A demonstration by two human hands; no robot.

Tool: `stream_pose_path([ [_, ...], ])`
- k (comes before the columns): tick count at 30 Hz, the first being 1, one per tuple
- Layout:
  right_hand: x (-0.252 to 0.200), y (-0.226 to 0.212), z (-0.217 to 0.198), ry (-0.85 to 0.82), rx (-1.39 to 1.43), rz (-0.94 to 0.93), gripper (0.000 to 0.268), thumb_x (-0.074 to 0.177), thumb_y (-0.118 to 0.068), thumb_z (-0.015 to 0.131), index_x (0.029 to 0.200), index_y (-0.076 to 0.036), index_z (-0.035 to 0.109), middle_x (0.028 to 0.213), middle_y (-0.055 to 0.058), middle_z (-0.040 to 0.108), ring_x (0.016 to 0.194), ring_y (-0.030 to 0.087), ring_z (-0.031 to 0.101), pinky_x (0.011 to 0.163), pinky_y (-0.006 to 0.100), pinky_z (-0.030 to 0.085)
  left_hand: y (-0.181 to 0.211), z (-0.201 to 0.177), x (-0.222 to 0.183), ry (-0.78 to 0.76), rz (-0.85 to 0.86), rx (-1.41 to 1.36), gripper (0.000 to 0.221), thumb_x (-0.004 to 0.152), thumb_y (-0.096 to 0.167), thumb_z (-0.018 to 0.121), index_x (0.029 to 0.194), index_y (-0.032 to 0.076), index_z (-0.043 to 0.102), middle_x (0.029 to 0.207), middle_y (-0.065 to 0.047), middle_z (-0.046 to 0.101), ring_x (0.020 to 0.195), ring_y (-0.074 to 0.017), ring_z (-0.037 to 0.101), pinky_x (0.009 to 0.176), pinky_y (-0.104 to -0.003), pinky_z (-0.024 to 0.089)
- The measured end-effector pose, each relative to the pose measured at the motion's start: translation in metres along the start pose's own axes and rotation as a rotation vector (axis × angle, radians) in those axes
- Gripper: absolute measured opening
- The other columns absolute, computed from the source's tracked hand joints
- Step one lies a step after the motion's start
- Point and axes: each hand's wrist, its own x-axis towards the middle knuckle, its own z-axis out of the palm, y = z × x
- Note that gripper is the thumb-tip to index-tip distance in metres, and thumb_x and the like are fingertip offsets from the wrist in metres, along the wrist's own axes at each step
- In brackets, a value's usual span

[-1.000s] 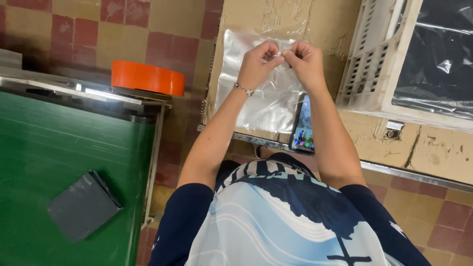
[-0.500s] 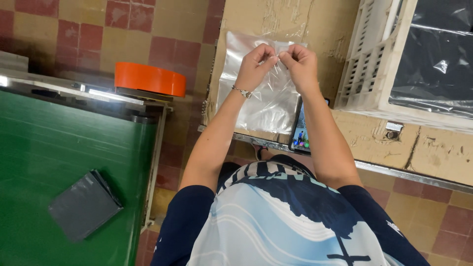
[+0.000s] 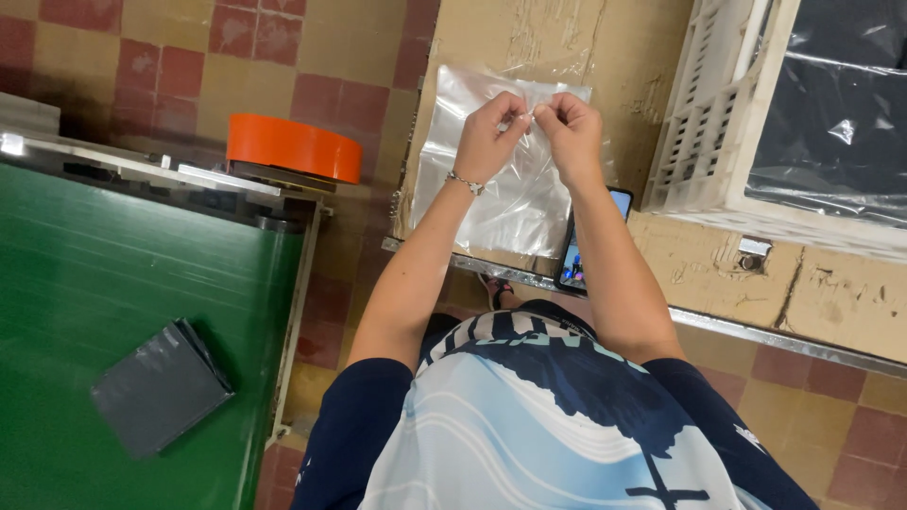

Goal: Folding black plastic bags and inserting them into clear plastic sleeves on a conveyor belt

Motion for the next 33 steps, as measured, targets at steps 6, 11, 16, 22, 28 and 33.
stream_pose_path([
  [6,-0.019,-0.036,-0.004,-0.039,-0.102,-0.148,0.021,0.098,-0.012,0.066,0.080,-0.015,0.057,0.072,-0.009,0.044,0.070,0.004,0.038,0.065,0.023,0.034,0.023,-0.008,0.002,-0.012,-0.099,-0.017,0.012,0.090,0.013,0.066,0.083,0.015,0.057,0.072,0.005,0.061,0.067,-0.0088,0.051,0.067,-0.025,0.044],
  [11,-0.031,-0.066,-0.016,-0.211,-0.280,-0.326,0.029,0.099,-0.010,0.069,0.121,-0.014,0.050,0.094,-0.001,0.050,0.077,0.011,0.041,0.072,0.027,0.039,0.027,-0.013,0.000,-0.055,-0.125,-0.035,0.004,0.091,0.013,0.066,0.091,0.016,0.063,0.084,0.006,0.063,0.074,-0.0086,0.058,0.072,-0.024,0.048],
  [16,-0.021,-0.063,-0.016,-0.403,-0.480,-0.564,0.058,0.091,0.006,0.062,0.145,-0.013,0.053,0.110,0.010,0.061,0.092,0.024,0.056,0.075,0.035,0.047,0.025,-0.017,-0.002,-0.071,-0.090,0.018,0.005,0.091,0.009,0.065,0.089,0.013,0.064,0.086,0.003,0.067,0.078,-0.0130,0.061,0.077,-0.028,0.051],
  [22,-0.006,-0.028,-0.006,-0.136,-0.544,-0.579,0.032,0.085,-0.004,0.076,0.114,-0.018,0.075,0.090,0.005,0.070,0.081,0.029,0.070,0.071,0.035,0.058,0.014,-0.009,-0.006,0.048,-0.043,0.220,0.004,0.088,0.013,0.074,0.091,0.015,0.072,0.079,-0.006,0.072,0.072,-0.0226,0.073,0.070,-0.034,0.060],
  [28,0.012,-0.001,-0.025,0.020,-0.691,-0.544,0.019,0.083,-0.001,0.074,0.099,-0.012,0.072,0.088,0.012,0.070,0.087,0.037,0.070,0.078,0.048,0.055,0.025,-0.024,-0.013,0.113,-0.033,0.394,0.004,0.091,0.017,0.068,0.091,0.013,0.068,0.079,-0.012,0.068,0.074,-0.0336,0.073,0.069,-0.044,0.059],
  [33,0.034,0.002,-0.041,-0.016,-0.897,-0.074,0.061,0.094,-0.024,0.080,0.148,-0.014,0.053,0.130,0.026,0.064,0.120,0.046,0.062,0.099,0.060,0.049,0.067,-0.061,-0.037,0.237,-0.084,0.401,0.009,0.092,0.028,0.067,0.095,0.021,0.063,0.083,-0.004,0.069,0.076,-0.0264,0.074,0.070,-0.039,0.060],
])
